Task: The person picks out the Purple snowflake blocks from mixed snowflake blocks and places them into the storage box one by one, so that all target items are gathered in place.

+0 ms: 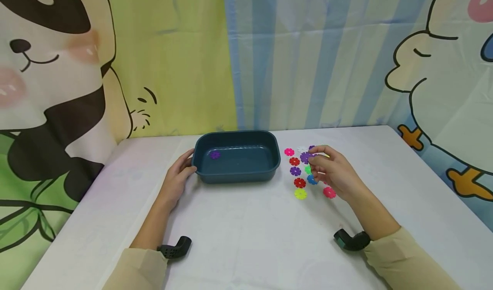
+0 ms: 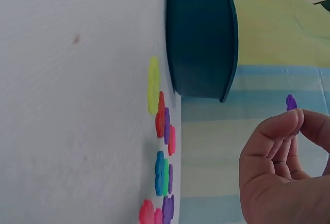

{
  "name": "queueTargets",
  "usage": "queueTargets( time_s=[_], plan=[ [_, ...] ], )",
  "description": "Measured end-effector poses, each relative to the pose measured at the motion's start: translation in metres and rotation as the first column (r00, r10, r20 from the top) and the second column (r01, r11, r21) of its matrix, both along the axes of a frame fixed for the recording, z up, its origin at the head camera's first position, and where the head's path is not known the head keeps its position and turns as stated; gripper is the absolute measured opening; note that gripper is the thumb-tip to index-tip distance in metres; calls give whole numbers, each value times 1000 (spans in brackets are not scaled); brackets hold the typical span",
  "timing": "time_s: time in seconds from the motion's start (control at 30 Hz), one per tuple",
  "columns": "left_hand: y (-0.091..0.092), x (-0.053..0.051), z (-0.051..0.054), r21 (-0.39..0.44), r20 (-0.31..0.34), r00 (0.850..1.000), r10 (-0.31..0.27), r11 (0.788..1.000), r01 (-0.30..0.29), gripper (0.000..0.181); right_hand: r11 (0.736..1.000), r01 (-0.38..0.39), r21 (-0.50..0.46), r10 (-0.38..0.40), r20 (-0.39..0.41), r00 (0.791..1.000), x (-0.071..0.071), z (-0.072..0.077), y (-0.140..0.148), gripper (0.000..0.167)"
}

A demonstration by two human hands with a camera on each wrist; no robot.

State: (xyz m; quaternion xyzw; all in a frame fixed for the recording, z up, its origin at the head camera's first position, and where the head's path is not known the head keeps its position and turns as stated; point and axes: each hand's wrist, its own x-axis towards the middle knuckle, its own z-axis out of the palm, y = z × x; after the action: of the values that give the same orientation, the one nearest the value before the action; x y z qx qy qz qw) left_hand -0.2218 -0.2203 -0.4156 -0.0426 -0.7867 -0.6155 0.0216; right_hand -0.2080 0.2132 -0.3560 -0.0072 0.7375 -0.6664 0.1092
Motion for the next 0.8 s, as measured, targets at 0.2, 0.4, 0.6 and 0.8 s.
queueTargets(
  time_s=[0.2,0.4,0.6,0.8],
  plan=[
    [0,0,-1,1,-3,1000,1,1000,-1,57,1000,14,-5,-14,-8,1000,-5,3,-12,33],
    [-1,0,-1,5,-8,1000,1,1000,-1,56,1000,21,-1,-21,-10,1000,-10,4,-23,35],
    [0,0,-1,6,-10,1000,3,1000,-3,56,999,1,-42,-1,10,1000,-16,5,-30,33],
    [0,0,-1,0,-16,1000,10,1000,-10,56,997,-9,-71,10,15,1000,-19,5,-35,31]
  ],
)
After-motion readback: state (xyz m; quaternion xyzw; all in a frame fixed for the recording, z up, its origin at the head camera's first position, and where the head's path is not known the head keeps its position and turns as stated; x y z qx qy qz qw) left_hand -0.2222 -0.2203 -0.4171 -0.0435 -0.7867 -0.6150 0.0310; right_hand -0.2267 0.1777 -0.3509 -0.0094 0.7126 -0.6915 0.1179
